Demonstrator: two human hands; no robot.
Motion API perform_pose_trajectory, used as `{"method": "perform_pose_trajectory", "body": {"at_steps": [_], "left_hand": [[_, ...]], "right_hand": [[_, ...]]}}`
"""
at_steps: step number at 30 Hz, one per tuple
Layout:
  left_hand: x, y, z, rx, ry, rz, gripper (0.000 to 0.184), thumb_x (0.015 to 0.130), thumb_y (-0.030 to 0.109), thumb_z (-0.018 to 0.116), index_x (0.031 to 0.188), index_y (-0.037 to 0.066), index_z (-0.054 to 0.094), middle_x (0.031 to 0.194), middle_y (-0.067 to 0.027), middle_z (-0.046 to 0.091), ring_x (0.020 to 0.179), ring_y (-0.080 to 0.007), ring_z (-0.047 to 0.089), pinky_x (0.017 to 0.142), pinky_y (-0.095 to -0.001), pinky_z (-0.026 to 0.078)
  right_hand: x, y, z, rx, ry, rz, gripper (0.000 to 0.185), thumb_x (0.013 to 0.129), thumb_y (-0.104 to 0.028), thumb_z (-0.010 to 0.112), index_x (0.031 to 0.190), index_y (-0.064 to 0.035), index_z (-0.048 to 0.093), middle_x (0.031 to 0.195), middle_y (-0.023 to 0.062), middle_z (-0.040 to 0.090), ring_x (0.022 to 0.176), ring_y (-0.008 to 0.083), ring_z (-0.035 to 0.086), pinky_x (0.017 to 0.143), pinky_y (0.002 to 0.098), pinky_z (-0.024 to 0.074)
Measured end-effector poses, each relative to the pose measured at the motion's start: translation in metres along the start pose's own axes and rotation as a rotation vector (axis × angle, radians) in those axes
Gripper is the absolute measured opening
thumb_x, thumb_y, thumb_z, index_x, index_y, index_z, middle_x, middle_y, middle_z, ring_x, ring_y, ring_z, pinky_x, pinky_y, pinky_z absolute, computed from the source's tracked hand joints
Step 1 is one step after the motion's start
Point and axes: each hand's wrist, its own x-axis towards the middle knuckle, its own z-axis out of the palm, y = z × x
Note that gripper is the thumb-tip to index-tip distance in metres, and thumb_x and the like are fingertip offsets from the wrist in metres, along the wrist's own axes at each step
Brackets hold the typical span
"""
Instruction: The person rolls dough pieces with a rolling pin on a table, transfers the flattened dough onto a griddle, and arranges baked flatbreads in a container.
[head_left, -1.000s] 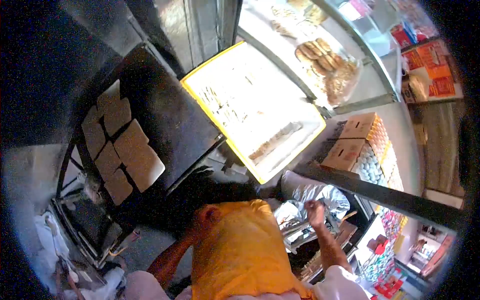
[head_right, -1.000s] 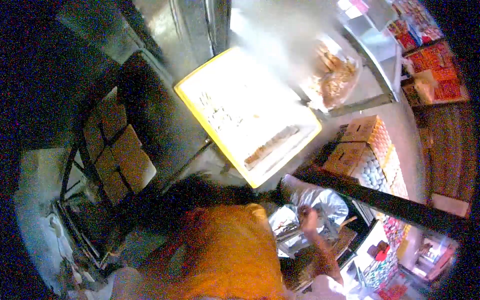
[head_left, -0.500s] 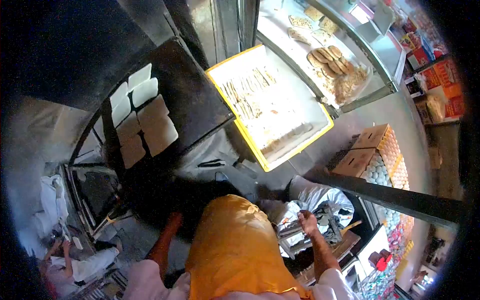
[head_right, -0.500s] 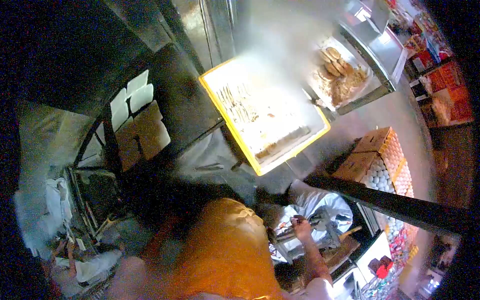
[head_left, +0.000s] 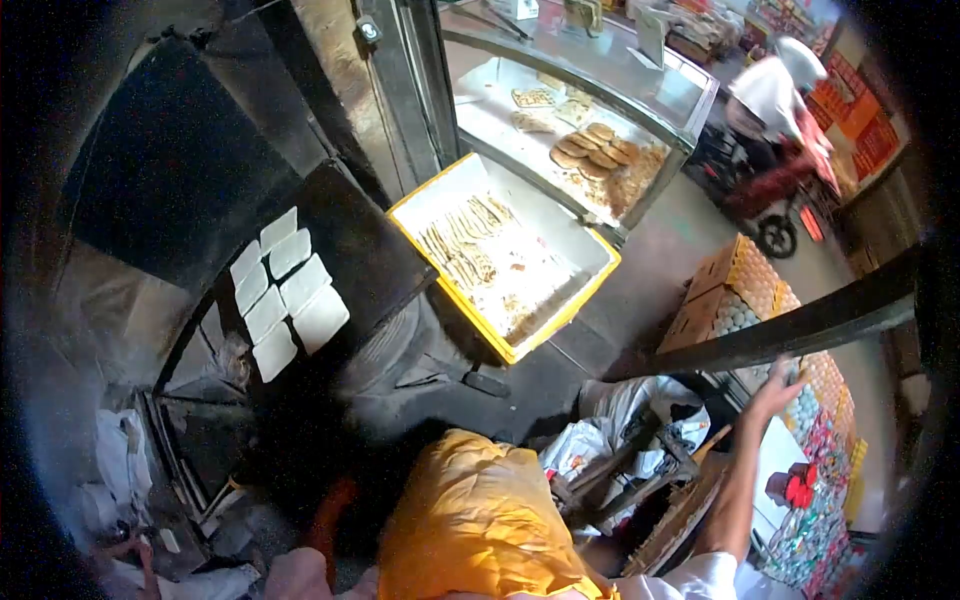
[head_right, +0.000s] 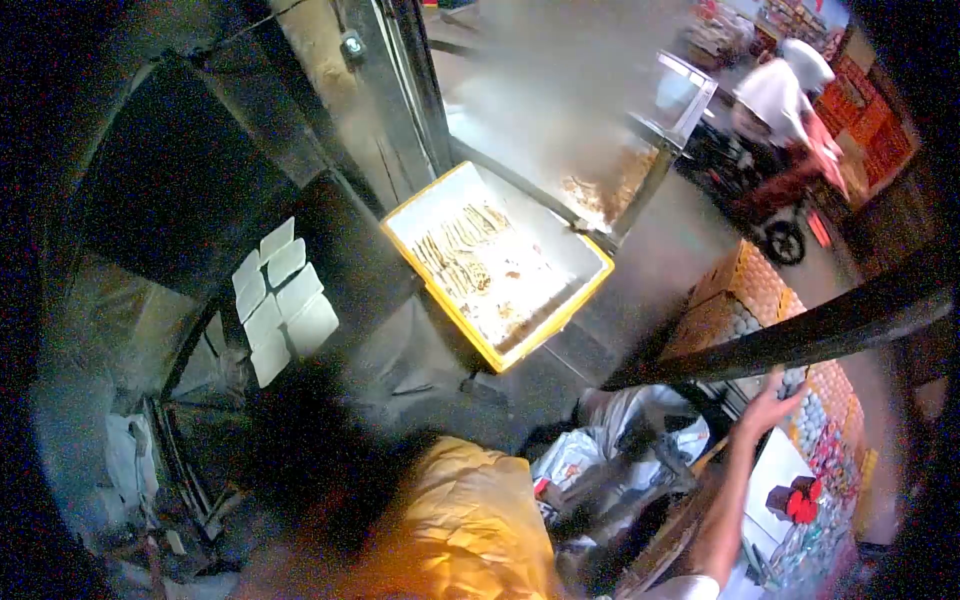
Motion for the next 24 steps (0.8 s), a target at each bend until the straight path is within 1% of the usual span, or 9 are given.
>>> {"method": "perform_pose_trajectory", "body": {"at_steps": [1,2,5,8,10,15,20,22,24], "left_hand": [[0.0,0.0,-0.005,0.007,-0.001,0.02,0.028,0.103,0.038,0.06,0.1,0.011,0.064,0.088,-0.001,0.059,0.076,-0.0171,0.057,0.067,-0.0365,0.05],[-0.002,-0.001,-0.007,0.007,-0.001,0.039,0.028,0.103,0.038,0.06,0.101,0.011,0.064,0.089,-0.001,0.06,0.077,-0.017,0.057,0.068,-0.0365,0.05],[-0.01,-0.01,-0.017,0.006,0.02,0.089,0.028,0.103,0.038,0.06,0.104,0.011,0.064,0.091,-0.0009,0.06,0.079,-0.0169,0.057,0.069,-0.0365,0.05],[-0.02,-0.02,-0.016,-0.012,0.043,0.128,0.029,0.103,0.039,0.061,0.106,0.01,0.065,0.093,-0.0009,0.061,0.08,-0.0168,0.058,0.07,-0.0365,0.051],[-0.034,-0.032,-0.011,-0.041,0.069,0.133,0.029,0.103,0.039,0.061,0.108,0.01,0.065,0.095,-0.0008,0.062,0.081,-0.0167,0.058,0.071,-0.0366,0.051],[-0.052,-0.059,0.0,-0.179,0.099,0.128,0.031,0.103,0.039,0.062,0.112,0.01,0.065,0.098,-0.0007,0.063,0.084,-0.0164,0.059,0.073,-0.0366,0.052],[-0.071,-0.12,0.009,-0.699,-0.057,0.227,0.033,0.103,0.039,0.063,0.117,0.01,0.066,0.102,-0.0006,0.064,0.087,-0.0162,0.06,0.076,-0.0366,0.053],[-0.105,-0.09,0.028,-0.359,0.236,0.13,0.036,0.103,0.042,0.062,0.118,0.01,0.066,0.104,-0.0014,0.065,0.089,-0.017,0.06,0.078,-0.0372,0.053],[-0.125,-0.062,0.042,-0.096,0.277,0.005,0.041,0.103,0.045,0.062,0.122,0.008,0.065,0.108,-0.0023,0.065,0.093,-0.0179,0.06,0.083,-0.0388,0.052]], "right_hand": [[0.041,-0.008,0.002,0.31,0.085,0.079,0.076,0.099,-0.035,0.072,0.153,0.0071,0.039,0.15,0.0214,0.05,0.135,0.0285,0.051,0.112,0.0381,0.0401],[0.088,-0.002,-0.003,0.369,0.018,-0.034,0.075,0.098,-0.035,0.073,0.151,0.0071,0.042,0.147,0.0203,0.052,0.13,0.0266,0.053,0.111,0.0373,0.0414],[0.15,-0.069,-0.004,0.488,-0.104,-0.152,0.073,0.093,-0.037,0.08,0.143,0.0073,0.051,0.133,0.0144,0.063,0.117,0.0211,0.059,0.104,0.0358,0.0479],[0.175,-0.057,0.008,0.386,0.036,-0.233,0.061,0.085,-0.038,0.087,0.122,0.0075,0.069,0.121,0.0155,0.07,0.1,0.0256,0.069,0.092,0.0384,0.0579],[0.17,-0.069,0.007,0.372,-0.039,0.137,0.057,0.091,-0.031,0.081,0.127,0.0097,0.065,0.127,0.0224,0.068,0.109,0.0341,0.068,0.101,0.0451,0.057],[0.201,-0.033,0.014,0.489,-0.109,0.025,0.057,0.086,-0.029,0.086,0.124,0.0081,0.067,0.123,0.0216,0.07,0.103,0.033,0.07,0.095,0.0459,0.0603],[0.218,-0.022,0.017,0.49,-0.087,-0.036,0.055,0.083,-0.028,0.089,0.12,0.0081,0.069,0.123,0.0195,0.071,0.099,0.0291,0.07,0.092,0.0448,0.0616],[0.225,-0.02,0.02,0.523,-0.09,-0.073,0.054,0.081,-0.027,0.09,0.118,0.0081,0.07,0.122,0.0187,0.071,0.098,0.0275,0.07,0.09,0.0443,0.0622],[0.23,-0.018,0.019,0.545,-0.092,-0.127,0.054,0.08,-0.027,0.091,0.116,0.0081,0.071,0.122,0.0179,0.071,0.096,0.0259,0.07,0.089,0.0439,0.0627]]}}
